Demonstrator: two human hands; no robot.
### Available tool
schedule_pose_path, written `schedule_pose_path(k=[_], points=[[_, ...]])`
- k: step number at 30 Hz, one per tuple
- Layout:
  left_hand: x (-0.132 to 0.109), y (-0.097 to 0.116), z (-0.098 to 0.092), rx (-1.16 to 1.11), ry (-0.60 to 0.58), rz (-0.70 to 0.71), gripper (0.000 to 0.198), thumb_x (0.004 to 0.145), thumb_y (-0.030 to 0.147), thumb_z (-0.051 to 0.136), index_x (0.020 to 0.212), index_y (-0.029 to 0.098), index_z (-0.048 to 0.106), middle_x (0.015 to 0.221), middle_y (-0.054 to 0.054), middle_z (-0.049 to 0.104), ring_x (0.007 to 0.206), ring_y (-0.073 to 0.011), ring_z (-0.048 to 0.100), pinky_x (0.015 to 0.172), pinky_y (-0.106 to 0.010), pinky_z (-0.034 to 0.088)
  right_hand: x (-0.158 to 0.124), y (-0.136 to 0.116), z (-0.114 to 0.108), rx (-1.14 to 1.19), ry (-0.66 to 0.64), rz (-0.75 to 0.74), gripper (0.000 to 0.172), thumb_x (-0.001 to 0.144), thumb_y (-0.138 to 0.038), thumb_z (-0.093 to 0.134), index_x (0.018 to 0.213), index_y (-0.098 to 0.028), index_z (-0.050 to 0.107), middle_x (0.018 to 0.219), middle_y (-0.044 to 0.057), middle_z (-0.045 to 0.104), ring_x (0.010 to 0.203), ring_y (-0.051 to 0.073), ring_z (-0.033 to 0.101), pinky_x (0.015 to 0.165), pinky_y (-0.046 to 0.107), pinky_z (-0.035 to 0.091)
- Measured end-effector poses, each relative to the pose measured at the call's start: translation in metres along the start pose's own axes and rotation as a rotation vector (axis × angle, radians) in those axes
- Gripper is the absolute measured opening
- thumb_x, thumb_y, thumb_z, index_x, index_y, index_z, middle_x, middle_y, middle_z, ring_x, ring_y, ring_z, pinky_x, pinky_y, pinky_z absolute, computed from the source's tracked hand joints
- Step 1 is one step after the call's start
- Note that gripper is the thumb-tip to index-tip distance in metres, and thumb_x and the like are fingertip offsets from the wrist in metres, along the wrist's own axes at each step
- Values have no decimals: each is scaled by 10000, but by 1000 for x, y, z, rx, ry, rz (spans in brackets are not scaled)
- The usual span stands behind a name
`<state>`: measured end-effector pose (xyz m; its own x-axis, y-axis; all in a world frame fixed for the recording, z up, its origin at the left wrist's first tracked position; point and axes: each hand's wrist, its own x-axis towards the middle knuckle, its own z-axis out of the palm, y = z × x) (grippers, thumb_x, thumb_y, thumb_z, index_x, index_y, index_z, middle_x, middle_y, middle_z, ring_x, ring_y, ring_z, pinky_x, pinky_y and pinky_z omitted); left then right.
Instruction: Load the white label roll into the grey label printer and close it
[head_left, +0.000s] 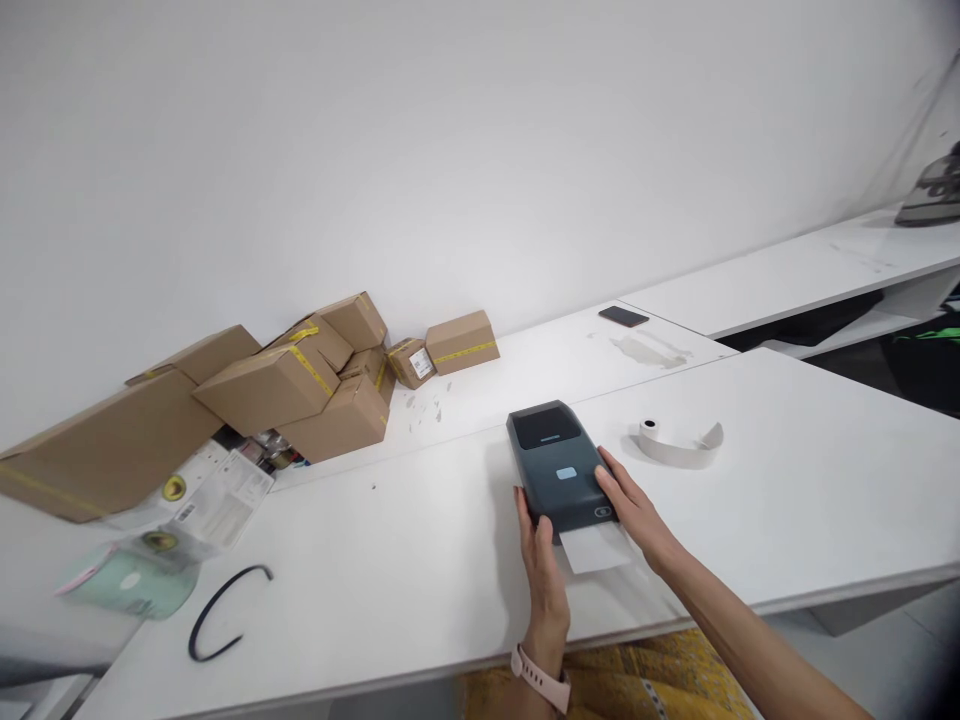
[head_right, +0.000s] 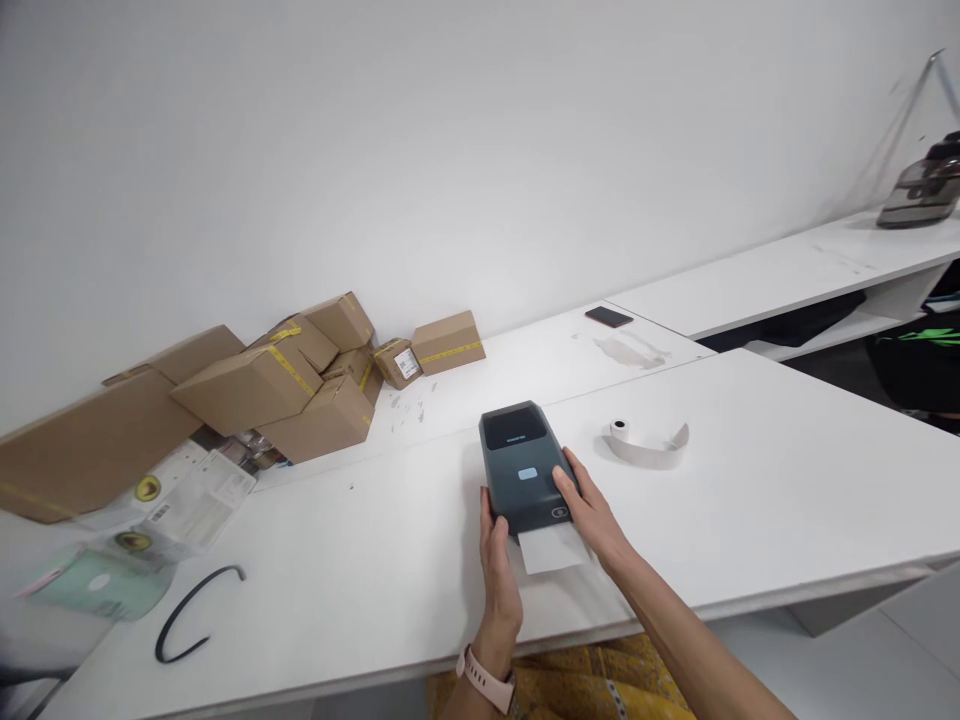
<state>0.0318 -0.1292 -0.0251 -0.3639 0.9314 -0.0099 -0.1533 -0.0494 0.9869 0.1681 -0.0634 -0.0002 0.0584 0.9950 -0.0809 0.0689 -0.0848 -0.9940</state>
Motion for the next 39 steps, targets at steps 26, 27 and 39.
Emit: schedule_pose_path(k=[26, 27, 39], points=[[128, 35, 7, 476, 57, 133, 479, 864, 347, 567, 1304, 161, 534, 1355, -140, 578, 1254, -244, 531, 1021, -335, 427, 157, -139, 26, -319, 101, -471, 657, 916, -712, 202, 1167, -227, 568, 1126, 122, 671, 1128, 336, 578, 970, 479, 421], [131, 31, 8, 517, 53, 119, 498, 857, 353, 577, 1313, 163, 521, 1334, -144, 594, 1225, -247, 553, 996, -335, 440, 167, -143, 28, -327, 93, -456, 669, 912, -720, 197, 1162, -223, 567, 1146, 131, 664, 1151, 343, 568, 984, 484, 413], [134, 18, 11, 721, 78, 111, 459, 911, 430, 482, 1279, 179, 588, 1266, -121, 658, 1179, -269, 596, 979, -354, 444, 151, -96, 10, -446, 148, -459, 706, 951, -593, 236, 1510, -167, 175, 1477, 196, 417, 1258, 306, 517, 1031, 481, 420]])
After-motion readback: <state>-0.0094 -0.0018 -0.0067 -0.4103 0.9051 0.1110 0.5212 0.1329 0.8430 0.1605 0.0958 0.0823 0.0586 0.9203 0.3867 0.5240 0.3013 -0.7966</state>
